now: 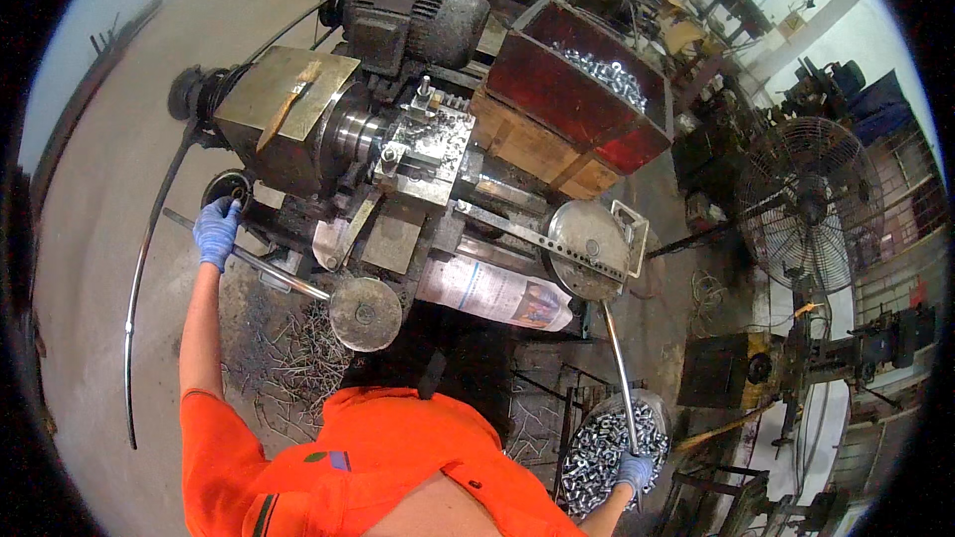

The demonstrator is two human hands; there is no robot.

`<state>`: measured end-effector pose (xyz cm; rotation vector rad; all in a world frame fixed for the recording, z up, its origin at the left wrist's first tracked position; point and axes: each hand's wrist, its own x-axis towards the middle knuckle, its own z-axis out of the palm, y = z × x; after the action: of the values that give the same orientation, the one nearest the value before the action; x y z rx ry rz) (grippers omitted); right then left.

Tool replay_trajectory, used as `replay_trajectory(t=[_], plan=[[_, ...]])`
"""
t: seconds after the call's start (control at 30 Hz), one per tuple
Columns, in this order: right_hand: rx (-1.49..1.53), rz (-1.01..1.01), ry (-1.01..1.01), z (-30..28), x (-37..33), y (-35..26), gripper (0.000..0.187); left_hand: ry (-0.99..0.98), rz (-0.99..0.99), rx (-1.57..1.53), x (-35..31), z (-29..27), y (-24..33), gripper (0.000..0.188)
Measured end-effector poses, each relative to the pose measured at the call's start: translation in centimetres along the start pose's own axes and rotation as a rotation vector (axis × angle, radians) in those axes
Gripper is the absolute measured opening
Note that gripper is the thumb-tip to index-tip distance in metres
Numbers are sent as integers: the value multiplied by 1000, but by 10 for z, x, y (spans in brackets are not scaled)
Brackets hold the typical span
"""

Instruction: The person operates a manual lathe machine by pulling levers to engage the spindle and using a brush to clean or lubricate the metal component. They pick up small metal parts from a bin, place them into the machine, and return them to another container.

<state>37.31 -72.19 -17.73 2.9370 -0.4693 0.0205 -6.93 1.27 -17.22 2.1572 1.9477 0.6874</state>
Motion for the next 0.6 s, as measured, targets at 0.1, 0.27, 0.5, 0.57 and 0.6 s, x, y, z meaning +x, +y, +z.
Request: replay_trajectory(t=[0.1,0.27,0.5,0.57,0.6], plan=[[-5,-39,56,-3,-8,-4,44,5,3,10,-1,-3,2,30],[-14,-43,36,-11,-13,-7,45,-11,-5,11,-2,-5,3,31],[73,59,-139,-29,-23,-16,69,-18,7,-8,-1,-4,1,32],[68,89,-231,-39,-23,-20,84,-32,-9,-14,-2,-4,3,32],[46,82,-236,-40,-23,-21,84,-22,-7,-14,-2,-4,2,32]])
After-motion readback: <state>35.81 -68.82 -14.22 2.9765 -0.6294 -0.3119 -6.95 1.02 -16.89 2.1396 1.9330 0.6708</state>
